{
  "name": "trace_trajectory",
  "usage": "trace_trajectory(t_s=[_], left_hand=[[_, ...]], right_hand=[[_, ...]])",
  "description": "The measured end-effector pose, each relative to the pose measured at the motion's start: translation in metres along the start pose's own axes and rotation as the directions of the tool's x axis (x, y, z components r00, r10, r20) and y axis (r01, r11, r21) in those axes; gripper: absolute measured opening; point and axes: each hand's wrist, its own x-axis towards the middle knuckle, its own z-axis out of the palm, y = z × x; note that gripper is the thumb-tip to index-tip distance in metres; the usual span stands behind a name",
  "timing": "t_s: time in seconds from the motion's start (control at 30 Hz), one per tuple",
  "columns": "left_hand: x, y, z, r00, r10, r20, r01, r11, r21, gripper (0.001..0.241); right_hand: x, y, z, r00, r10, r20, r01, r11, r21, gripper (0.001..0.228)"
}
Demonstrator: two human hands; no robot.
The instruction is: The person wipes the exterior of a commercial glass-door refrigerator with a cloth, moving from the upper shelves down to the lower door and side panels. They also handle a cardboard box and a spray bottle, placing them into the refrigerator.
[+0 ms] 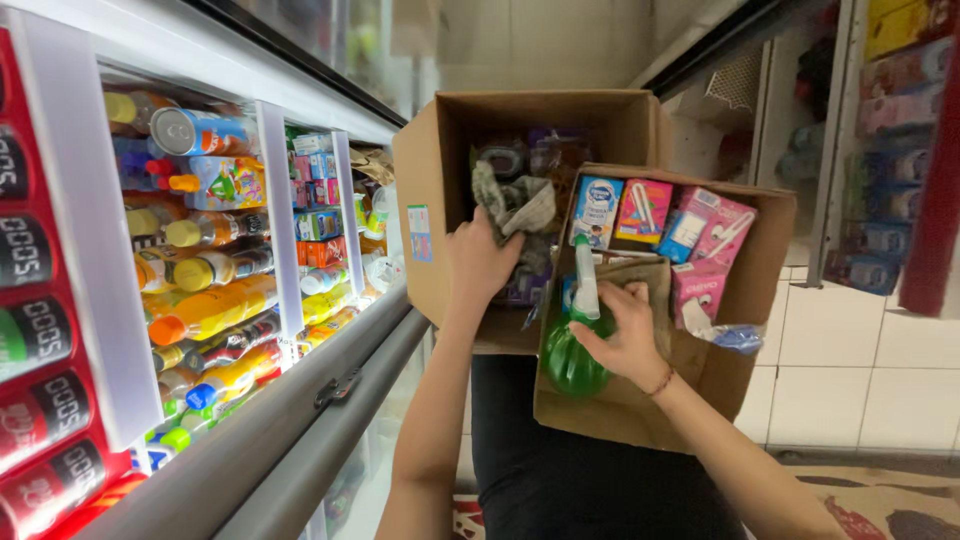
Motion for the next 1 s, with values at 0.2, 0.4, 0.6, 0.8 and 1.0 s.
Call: trace_trajectory(t_s=[0.2,0.4,0.6,0.8,1.0], left_hand=[[-0.081,0.047,-0.056,0.989,0.139,0.052,0.003,0.336,-0.942,0.031],[-0.092,0.095,-0.038,0.932,0.309,0.188,-0.073,0.671,-0.738,0.040],[-0.114,0.107,0.000,0.835,0.324,0.445,-0.243,0.942,-0.230,0.073],[-0.142,0.088,0.027,0.726,0.496,0.476,-0.591,0.804,0.065,0.081],[-0.131,0.067,0.006,0.536,0.742,0.403,-0.745,0.640,-0.186,0.080]], right_hand=[[-0.033,0.023,-0.003,0.963,-0.257,-0.081,0.267,0.948,0.170,0.034],[-0.100,0.033,-0.032,0.913,-0.360,-0.190,0.391,0.906,0.163,0.040],[-0.143,0.032,-0.092,0.885,0.083,-0.458,0.165,0.865,0.475,0.048],[-0.139,0.049,-0.123,0.833,0.305,-0.461,0.082,0.756,0.649,0.035],[-0.124,0.079,-0.139,0.827,0.542,-0.147,-0.194,0.522,0.830,0.028]])
